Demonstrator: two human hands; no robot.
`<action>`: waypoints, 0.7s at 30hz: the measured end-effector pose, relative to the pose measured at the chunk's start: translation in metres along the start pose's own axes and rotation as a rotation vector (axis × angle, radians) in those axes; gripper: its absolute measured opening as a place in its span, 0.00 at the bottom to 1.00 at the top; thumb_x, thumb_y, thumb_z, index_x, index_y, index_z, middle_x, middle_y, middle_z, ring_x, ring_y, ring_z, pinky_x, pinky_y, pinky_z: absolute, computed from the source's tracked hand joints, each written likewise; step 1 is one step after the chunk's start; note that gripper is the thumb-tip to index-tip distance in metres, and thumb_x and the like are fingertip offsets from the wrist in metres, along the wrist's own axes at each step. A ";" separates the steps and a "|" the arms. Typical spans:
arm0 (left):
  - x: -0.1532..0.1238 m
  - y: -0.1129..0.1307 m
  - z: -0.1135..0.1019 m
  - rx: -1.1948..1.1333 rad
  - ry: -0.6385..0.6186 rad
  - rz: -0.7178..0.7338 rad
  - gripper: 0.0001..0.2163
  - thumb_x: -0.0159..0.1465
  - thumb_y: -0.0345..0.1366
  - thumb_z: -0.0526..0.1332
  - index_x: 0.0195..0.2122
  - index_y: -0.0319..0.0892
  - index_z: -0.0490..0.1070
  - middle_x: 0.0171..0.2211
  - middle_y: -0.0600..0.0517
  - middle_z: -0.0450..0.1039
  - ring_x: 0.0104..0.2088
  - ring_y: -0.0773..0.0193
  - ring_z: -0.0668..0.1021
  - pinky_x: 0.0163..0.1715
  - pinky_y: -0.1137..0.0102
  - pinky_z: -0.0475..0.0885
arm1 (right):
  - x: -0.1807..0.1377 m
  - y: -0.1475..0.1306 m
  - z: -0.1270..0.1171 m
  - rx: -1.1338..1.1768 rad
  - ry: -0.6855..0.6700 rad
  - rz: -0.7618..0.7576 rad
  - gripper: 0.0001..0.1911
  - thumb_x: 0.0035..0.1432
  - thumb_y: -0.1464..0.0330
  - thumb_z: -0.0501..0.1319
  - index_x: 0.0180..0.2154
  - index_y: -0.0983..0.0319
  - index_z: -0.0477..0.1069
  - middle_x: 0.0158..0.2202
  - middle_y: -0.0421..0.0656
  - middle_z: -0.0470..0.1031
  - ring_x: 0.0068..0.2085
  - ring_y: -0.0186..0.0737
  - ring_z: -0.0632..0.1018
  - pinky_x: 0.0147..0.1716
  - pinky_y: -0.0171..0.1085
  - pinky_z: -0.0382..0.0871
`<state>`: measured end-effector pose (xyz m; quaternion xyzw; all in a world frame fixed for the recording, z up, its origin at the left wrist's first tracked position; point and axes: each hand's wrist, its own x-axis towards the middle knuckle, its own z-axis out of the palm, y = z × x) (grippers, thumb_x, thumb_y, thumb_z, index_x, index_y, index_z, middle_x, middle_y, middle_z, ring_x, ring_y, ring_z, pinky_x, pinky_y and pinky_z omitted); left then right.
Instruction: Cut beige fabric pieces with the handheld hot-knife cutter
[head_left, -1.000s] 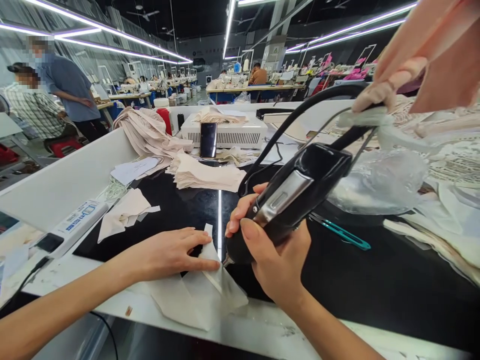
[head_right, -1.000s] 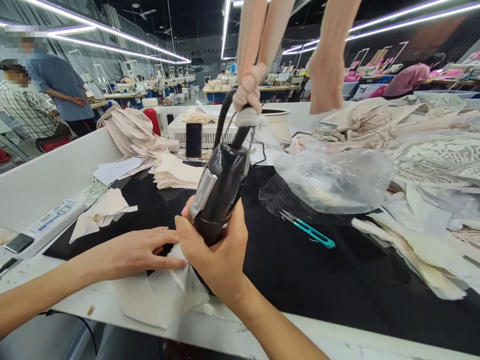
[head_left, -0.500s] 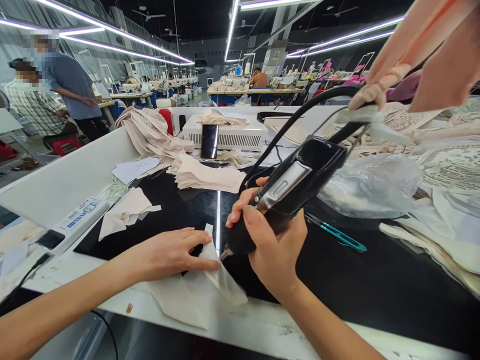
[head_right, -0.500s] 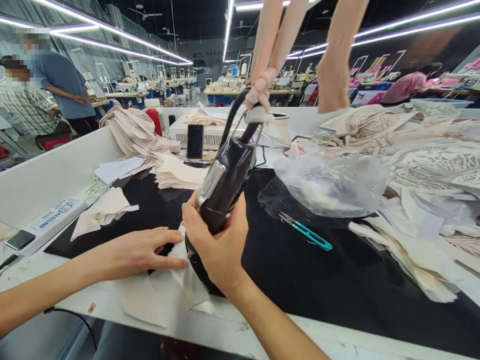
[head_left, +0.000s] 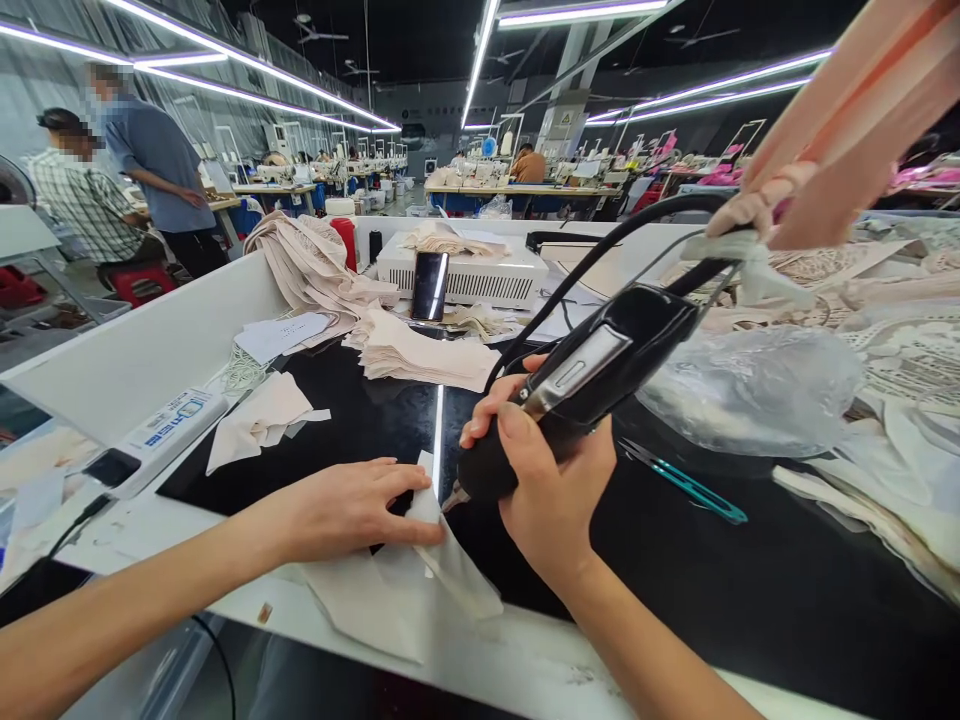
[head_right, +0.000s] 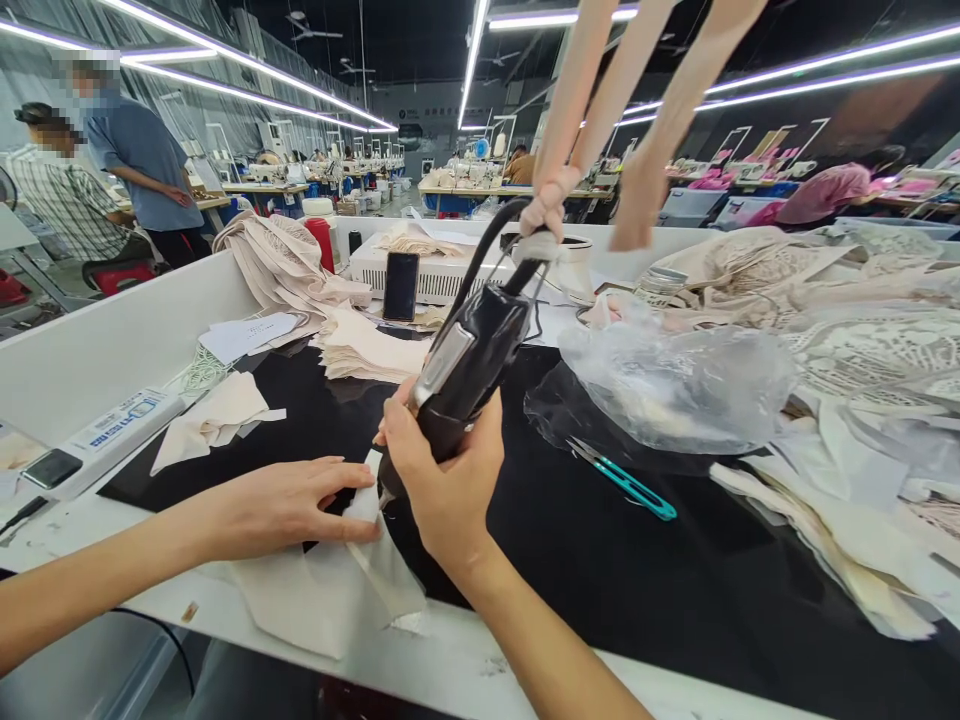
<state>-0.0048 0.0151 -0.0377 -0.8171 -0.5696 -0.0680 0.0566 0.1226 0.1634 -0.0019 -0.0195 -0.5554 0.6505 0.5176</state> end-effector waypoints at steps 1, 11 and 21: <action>0.000 0.000 0.000 -0.001 -0.006 -0.003 0.21 0.71 0.22 0.54 0.58 0.52 0.71 0.58 0.42 0.67 0.50 0.57 0.77 0.52 0.63 0.74 | 0.001 0.001 0.000 0.004 0.000 0.002 0.14 0.57 0.69 0.69 0.43 0.56 0.69 0.31 0.33 0.75 0.25 0.31 0.76 0.24 0.34 0.77; 0.000 0.002 -0.004 0.003 0.001 -0.007 0.20 0.72 0.23 0.54 0.59 0.51 0.72 0.57 0.42 0.69 0.52 0.57 0.77 0.54 0.64 0.74 | 0.005 0.006 0.002 -0.020 -0.017 -0.007 0.13 0.57 0.70 0.68 0.42 0.56 0.69 0.31 0.33 0.75 0.24 0.31 0.76 0.24 0.34 0.76; -0.002 0.002 0.000 0.010 0.015 -0.008 0.21 0.71 0.23 0.55 0.60 0.52 0.71 0.57 0.43 0.68 0.51 0.59 0.77 0.55 0.64 0.74 | 0.007 0.012 0.004 -0.017 -0.017 -0.002 0.14 0.56 0.69 0.69 0.43 0.56 0.69 0.31 0.32 0.76 0.25 0.30 0.76 0.26 0.34 0.77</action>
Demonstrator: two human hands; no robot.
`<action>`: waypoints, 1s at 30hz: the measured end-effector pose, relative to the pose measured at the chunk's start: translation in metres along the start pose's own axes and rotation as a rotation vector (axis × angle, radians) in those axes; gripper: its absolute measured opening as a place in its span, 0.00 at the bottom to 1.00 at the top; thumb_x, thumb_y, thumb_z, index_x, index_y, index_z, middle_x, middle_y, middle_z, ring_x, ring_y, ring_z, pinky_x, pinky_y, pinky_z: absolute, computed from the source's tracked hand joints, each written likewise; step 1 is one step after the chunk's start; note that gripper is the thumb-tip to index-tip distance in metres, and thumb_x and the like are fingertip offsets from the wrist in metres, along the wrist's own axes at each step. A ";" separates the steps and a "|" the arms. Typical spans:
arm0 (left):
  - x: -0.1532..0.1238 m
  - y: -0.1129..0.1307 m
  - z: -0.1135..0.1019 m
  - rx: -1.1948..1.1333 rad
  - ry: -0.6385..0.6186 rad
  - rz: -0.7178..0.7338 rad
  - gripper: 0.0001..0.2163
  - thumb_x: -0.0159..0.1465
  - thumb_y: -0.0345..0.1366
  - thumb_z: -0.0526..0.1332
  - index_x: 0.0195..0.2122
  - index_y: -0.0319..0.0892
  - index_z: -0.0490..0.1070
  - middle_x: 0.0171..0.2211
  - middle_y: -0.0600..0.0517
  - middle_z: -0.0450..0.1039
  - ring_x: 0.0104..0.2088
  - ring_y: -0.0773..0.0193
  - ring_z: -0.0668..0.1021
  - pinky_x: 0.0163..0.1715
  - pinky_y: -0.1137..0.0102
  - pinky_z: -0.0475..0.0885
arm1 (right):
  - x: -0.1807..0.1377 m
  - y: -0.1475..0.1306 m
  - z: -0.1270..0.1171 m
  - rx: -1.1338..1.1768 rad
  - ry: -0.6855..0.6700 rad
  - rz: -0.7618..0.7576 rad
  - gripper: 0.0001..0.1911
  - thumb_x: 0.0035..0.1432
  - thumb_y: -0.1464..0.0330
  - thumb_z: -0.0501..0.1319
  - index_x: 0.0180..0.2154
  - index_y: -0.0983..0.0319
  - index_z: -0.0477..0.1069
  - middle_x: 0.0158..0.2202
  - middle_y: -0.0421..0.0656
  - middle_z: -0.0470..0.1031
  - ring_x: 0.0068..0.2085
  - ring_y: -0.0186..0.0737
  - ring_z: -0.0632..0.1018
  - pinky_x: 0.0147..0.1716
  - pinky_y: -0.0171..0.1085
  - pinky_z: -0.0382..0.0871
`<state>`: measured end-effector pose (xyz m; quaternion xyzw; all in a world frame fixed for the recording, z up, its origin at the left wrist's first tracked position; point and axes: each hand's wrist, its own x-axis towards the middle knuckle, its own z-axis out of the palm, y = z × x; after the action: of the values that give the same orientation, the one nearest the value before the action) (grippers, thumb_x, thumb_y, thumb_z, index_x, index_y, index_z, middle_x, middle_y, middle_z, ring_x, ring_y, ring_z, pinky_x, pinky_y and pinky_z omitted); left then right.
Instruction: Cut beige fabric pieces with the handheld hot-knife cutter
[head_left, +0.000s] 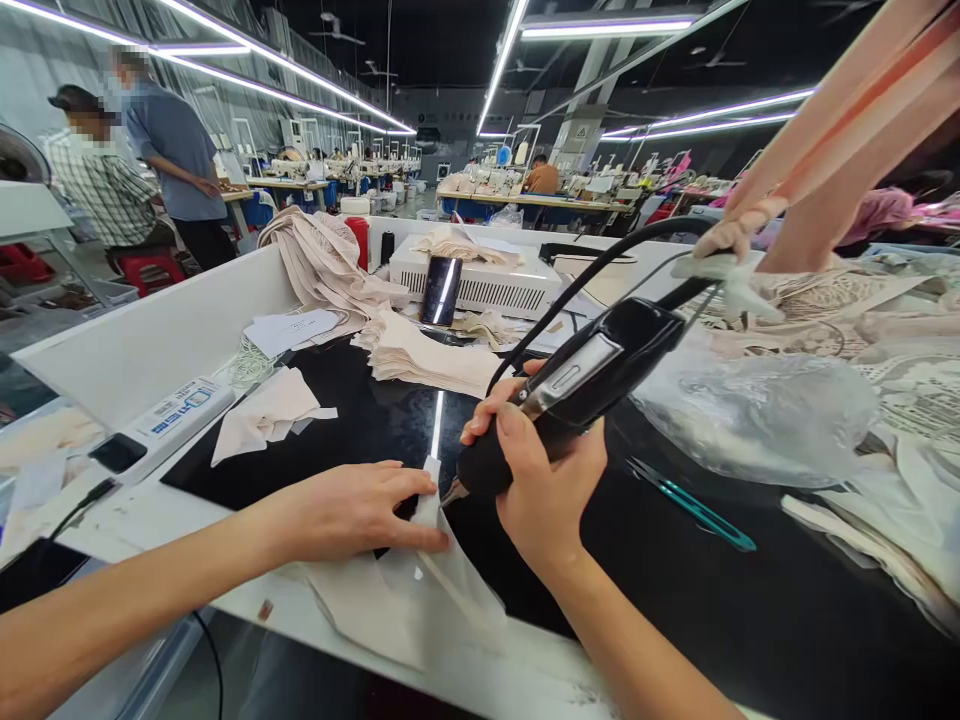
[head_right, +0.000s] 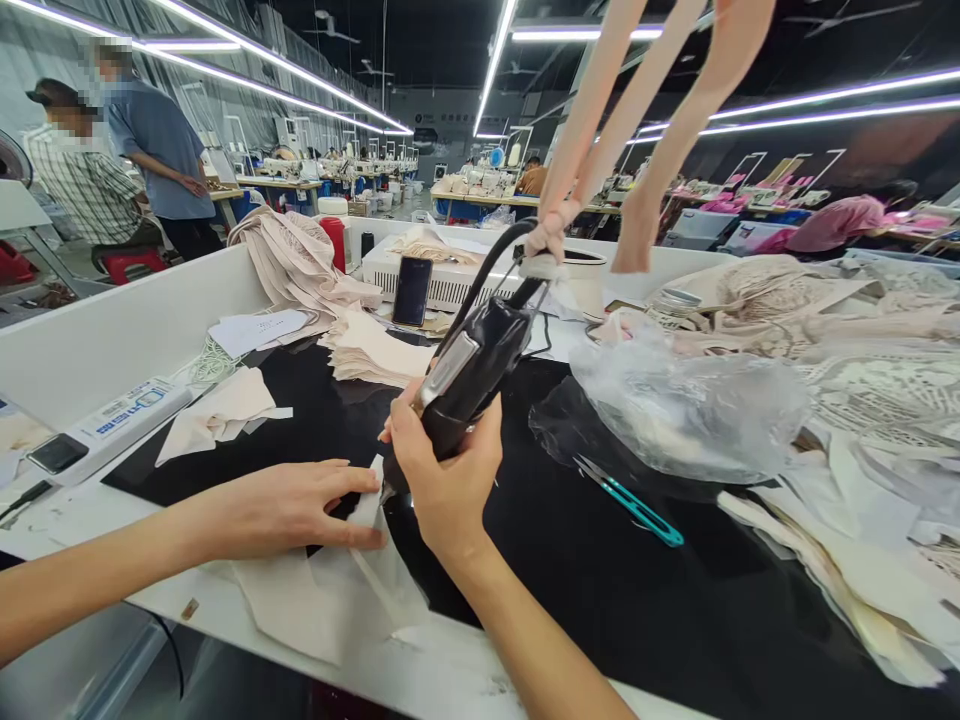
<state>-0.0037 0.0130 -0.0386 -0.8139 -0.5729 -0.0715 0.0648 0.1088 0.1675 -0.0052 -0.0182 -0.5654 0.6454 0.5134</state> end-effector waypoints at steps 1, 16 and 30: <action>0.000 0.000 0.000 -0.002 -0.003 0.000 0.21 0.72 0.23 0.54 0.60 0.52 0.71 0.57 0.43 0.68 0.51 0.59 0.77 0.54 0.64 0.74 | 0.000 0.000 0.000 -0.004 -0.001 0.003 0.13 0.57 0.69 0.69 0.43 0.56 0.69 0.31 0.32 0.76 0.25 0.30 0.76 0.26 0.34 0.77; 0.001 0.000 0.000 -0.028 0.043 0.005 0.19 0.72 0.23 0.54 0.58 0.50 0.73 0.58 0.42 0.69 0.54 0.58 0.77 0.54 0.65 0.73 | 0.005 0.006 0.002 -0.028 0.004 -0.010 0.14 0.56 0.69 0.69 0.42 0.56 0.66 0.31 0.32 0.75 0.24 0.30 0.76 0.25 0.33 0.76; 0.012 -0.003 0.007 -0.294 0.066 -0.316 0.15 0.73 0.27 0.57 0.58 0.42 0.71 0.53 0.45 0.74 0.51 0.57 0.78 0.52 0.66 0.75 | 0.034 -0.013 -0.034 -0.344 0.020 -0.010 0.22 0.53 0.56 0.74 0.44 0.56 0.68 0.37 0.39 0.77 0.34 0.41 0.79 0.36 0.43 0.76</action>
<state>-0.0020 0.0268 -0.0432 -0.7118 -0.6745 -0.1899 -0.0478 0.1219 0.2126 0.0107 -0.1096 -0.6624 0.5363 0.5115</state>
